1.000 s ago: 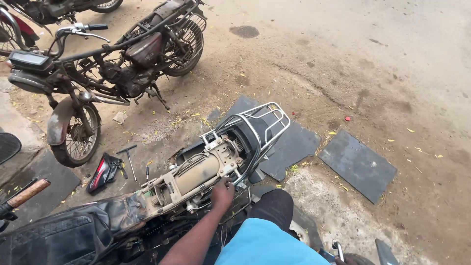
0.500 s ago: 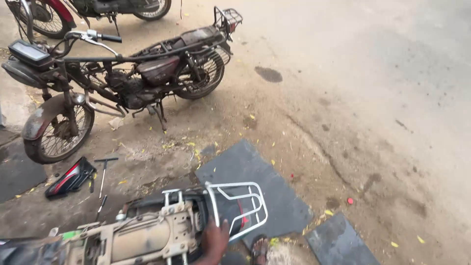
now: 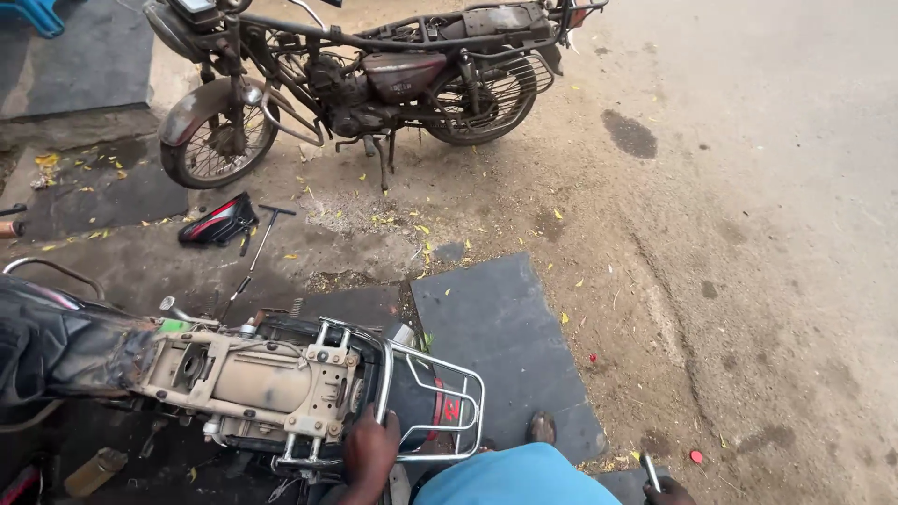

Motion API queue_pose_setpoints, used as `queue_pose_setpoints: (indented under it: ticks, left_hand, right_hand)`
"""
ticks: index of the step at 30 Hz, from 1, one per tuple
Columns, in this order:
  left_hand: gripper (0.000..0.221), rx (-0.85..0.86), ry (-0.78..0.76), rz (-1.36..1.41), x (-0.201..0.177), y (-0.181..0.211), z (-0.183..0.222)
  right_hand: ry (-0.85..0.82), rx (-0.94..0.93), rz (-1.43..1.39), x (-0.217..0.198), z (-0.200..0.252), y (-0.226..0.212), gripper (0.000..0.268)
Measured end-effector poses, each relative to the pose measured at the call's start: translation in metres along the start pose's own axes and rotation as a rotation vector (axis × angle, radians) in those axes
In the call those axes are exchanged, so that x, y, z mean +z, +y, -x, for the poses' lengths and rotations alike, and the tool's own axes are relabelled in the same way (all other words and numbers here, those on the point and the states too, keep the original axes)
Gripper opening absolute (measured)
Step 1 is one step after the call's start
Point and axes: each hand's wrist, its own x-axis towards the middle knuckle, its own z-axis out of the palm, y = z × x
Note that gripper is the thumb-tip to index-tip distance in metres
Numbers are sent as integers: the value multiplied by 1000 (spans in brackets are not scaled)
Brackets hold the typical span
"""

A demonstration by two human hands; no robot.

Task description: The person uses a spanner to unbolt a chrome rear luggage rack from a stripped motorcycle frame, working on the fasteners by hand. After loosening the mounting bolts, the person lifts the rack off the motorcycle and carries it across the workshop floor.

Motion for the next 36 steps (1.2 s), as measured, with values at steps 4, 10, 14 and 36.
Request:
queue_pose_setpoints:
  ticks: [4,10,14,36]
  left_hand:
    - [44,-154,129,-100,2,16,11]
    - [41,-240,467,-73,10,72,27]
    - [41,-159,570,-131,2,85,23]
    - [65,-399,567,266,-29,56,-51]
  right_hand:
    - [-47,144,236,-40,30,-190,36]
    - [-237,-182,435,-64,-43,-331,36]
    - [-400,-335,450,-29,-46,-433,29]
    - [-1065,-1565,1227,315,101,-762,33]
